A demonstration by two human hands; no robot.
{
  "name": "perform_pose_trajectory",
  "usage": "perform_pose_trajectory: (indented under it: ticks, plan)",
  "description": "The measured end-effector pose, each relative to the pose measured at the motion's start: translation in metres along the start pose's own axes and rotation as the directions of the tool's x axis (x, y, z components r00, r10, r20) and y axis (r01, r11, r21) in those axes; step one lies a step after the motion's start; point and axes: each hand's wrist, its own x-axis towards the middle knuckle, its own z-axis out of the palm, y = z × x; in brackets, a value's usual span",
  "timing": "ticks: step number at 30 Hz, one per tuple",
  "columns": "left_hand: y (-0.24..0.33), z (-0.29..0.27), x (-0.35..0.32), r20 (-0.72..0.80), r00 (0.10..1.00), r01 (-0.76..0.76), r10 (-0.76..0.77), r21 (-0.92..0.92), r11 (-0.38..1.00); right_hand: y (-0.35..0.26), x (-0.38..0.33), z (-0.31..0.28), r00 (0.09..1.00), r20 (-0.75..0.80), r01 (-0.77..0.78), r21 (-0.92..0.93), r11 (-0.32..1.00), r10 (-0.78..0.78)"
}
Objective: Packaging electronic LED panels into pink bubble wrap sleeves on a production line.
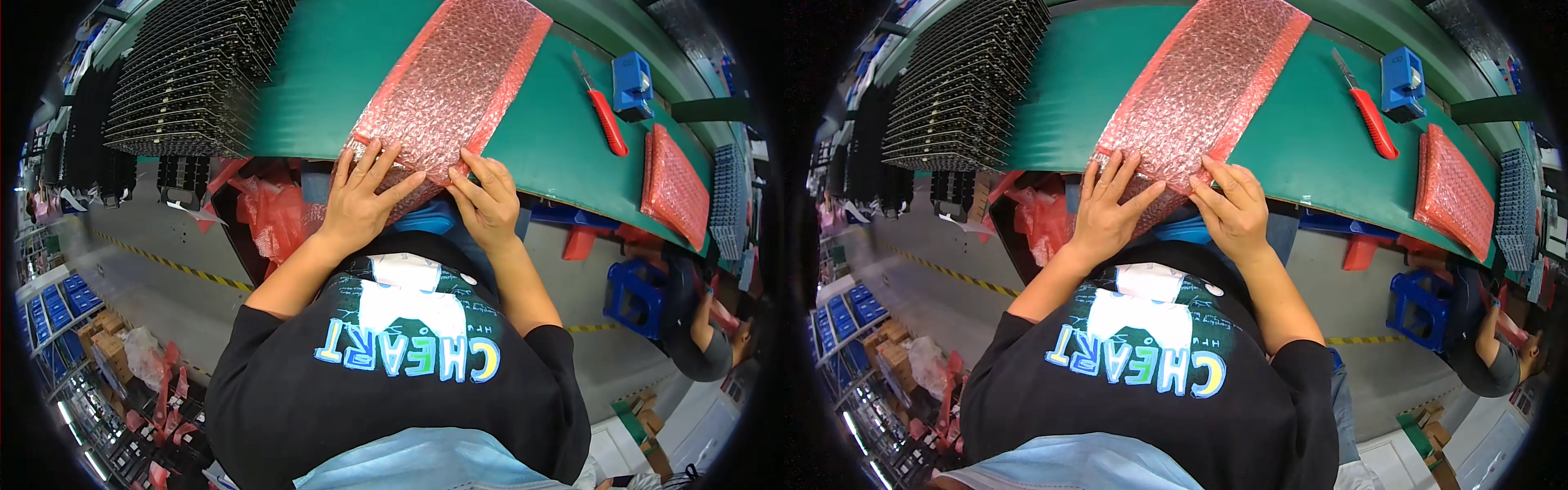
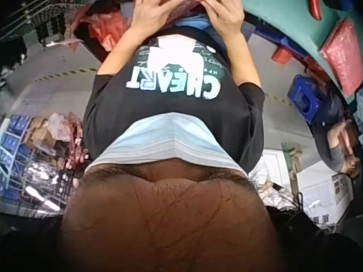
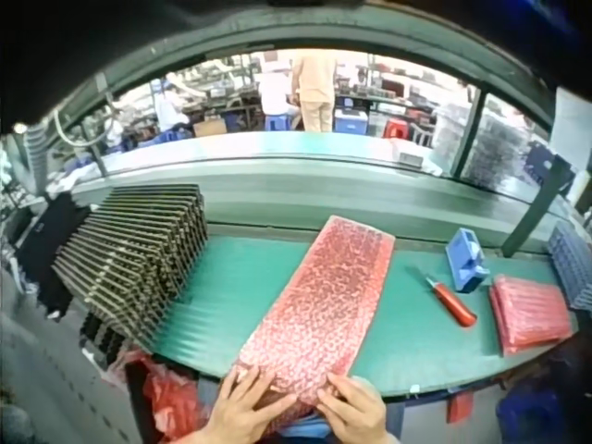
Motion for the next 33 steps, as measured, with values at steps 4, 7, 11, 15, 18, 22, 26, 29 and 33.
perform_pose_trajectory:
  ticks: [4,7,11,15,18,22,26,29,33]
  plan:
    - [-0.003,0.000,-0.001,-0.005,1.000,-0.004,0.003,-0.037,0.999,0.001,-0.003,0.001,1.000,0.007,-0.012,0.005,1.000,0.012]
    - [-0.004,-0.002,-0.001,-0.016,1.000,-0.003,0.002,-0.062,0.998,0.000,-0.002,0.002,1.000,0.016,-0.014,0.016,1.000,0.014]
    - [0.000,-0.010,-0.004,-0.026,0.997,0.061,-0.066,-0.159,0.985,-0.021,0.007,0.004,0.997,0.083,0.026,-0.174,0.984,-0.012]
    - [-0.010,-0.025,-0.015,-0.180,0.979,0.054,-0.099,-0.244,0.968,-0.034,0.025,0.017,0.977,0.193,0.137,-0.227,0.964,-0.093]
    - [-0.019,-0.046,-0.028,-0.359,0.909,0.121,-0.211,-0.258,0.959,-0.036,0.031,0.028,0.951,0.300,0.152,-0.245,0.958,-0.074]
    - [-0.052,-0.088,-0.052,-0.651,0.700,0.296,-0.294,-0.111,0.949,-0.043,0.034,0.030,0.947,0.316,0.145,-0.281,0.949,-0.052]
    - [-0.110,-0.132,-0.062,-0.859,0.367,0.474,-0.357,-0.158,0.866,-0.038,0.027,0.035,0.951,0.298,0.159,-0.255,0.954,-0.079]
    - [-0.144,-0.164,-0.052,-0.859,0.270,0.504,-0.435,-0.259,0.824,-0.036,0.024,0.036,0.951,0.283,0.193,-0.244,0.950,-0.121]
    - [-0.198,-0.185,-0.055,-0.801,0.533,0.461,-0.270,0.007,0.888,-0.037,0.029,0.043,0.953,0.275,0.205,-0.264,0.943,-0.130]
